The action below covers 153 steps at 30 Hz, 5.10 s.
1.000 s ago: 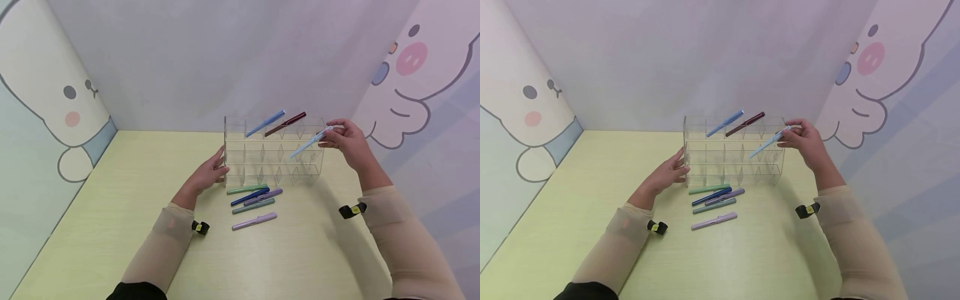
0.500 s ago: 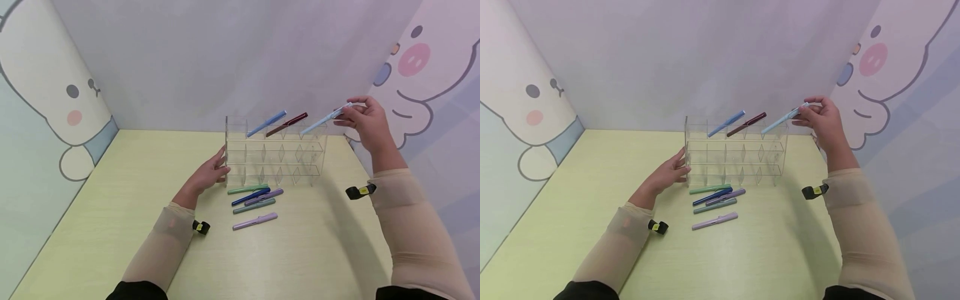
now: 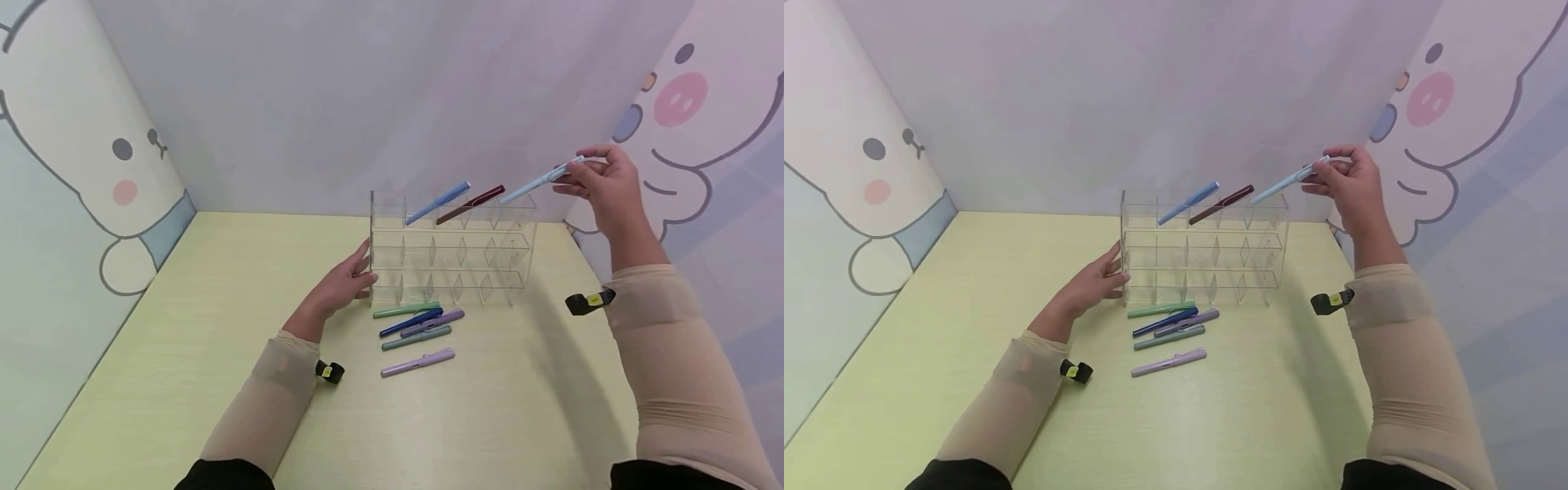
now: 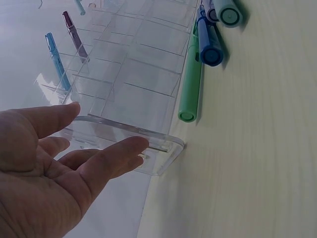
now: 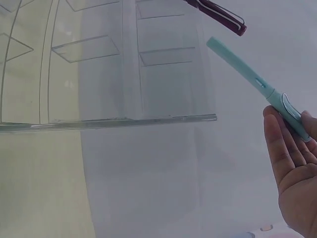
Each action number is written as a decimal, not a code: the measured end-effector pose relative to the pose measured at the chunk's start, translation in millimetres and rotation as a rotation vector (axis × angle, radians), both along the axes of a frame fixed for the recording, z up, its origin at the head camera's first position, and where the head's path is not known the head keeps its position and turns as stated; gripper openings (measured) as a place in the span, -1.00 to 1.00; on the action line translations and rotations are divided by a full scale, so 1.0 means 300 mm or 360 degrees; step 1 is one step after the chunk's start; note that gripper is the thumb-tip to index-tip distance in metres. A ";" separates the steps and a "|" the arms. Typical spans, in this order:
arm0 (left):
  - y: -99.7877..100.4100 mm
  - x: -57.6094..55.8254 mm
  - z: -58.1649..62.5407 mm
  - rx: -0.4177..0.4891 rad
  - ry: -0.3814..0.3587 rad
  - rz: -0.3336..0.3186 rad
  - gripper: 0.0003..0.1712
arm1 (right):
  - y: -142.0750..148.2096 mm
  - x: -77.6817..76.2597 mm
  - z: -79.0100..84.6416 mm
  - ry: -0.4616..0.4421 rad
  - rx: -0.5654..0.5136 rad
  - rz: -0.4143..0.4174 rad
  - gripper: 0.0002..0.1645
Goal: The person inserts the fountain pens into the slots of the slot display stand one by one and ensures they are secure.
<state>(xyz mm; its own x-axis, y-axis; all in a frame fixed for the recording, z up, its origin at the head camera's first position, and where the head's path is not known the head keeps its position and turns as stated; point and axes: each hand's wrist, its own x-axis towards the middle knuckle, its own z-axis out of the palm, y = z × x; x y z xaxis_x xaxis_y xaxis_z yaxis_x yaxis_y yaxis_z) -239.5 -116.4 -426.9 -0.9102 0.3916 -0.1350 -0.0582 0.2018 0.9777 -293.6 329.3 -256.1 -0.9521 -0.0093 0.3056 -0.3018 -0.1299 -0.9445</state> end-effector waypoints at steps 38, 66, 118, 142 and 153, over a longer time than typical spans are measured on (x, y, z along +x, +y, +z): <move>-0.001 0.009 0.010 -0.0017 0.0000 -0.0001 -0.15 | -0.105 -0.010 -0.141 -0.0118 0.0379 0.0103 -0.64; -0.004 0.005 0.007 -0.0016 0.0031 -0.0030 -0.16 | -0.020 0.049 -0.074 -0.0062 0.0516 -0.0070 -0.47; 0.000 0.011 0.019 -0.0024 0.0020 -0.0037 -0.14 | -0.251 0.349 -0.590 -0.0453 0.0846 0.0624 -0.42; -0.003 0.003 0.006 -0.0018 0.0044 -0.0029 -0.16 | -0.446 0.416 -0.575 0.0053 0.2198 0.0846 -0.68; -0.005 0.002 0.002 -0.0008 0.0051 -0.0032 -0.16 | -0.467 0.414 -0.587 0.0255 0.2350 0.0911 -0.84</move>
<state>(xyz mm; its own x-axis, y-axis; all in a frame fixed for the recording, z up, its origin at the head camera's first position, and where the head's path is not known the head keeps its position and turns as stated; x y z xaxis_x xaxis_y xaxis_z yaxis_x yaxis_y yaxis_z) -238.8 -117.8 -426.2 -0.9062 0.4090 -0.1076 -0.0225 0.2074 0.9780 -169.3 189.2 -432.1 -0.6793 -0.7051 -0.2033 -0.6412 0.7051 -0.3028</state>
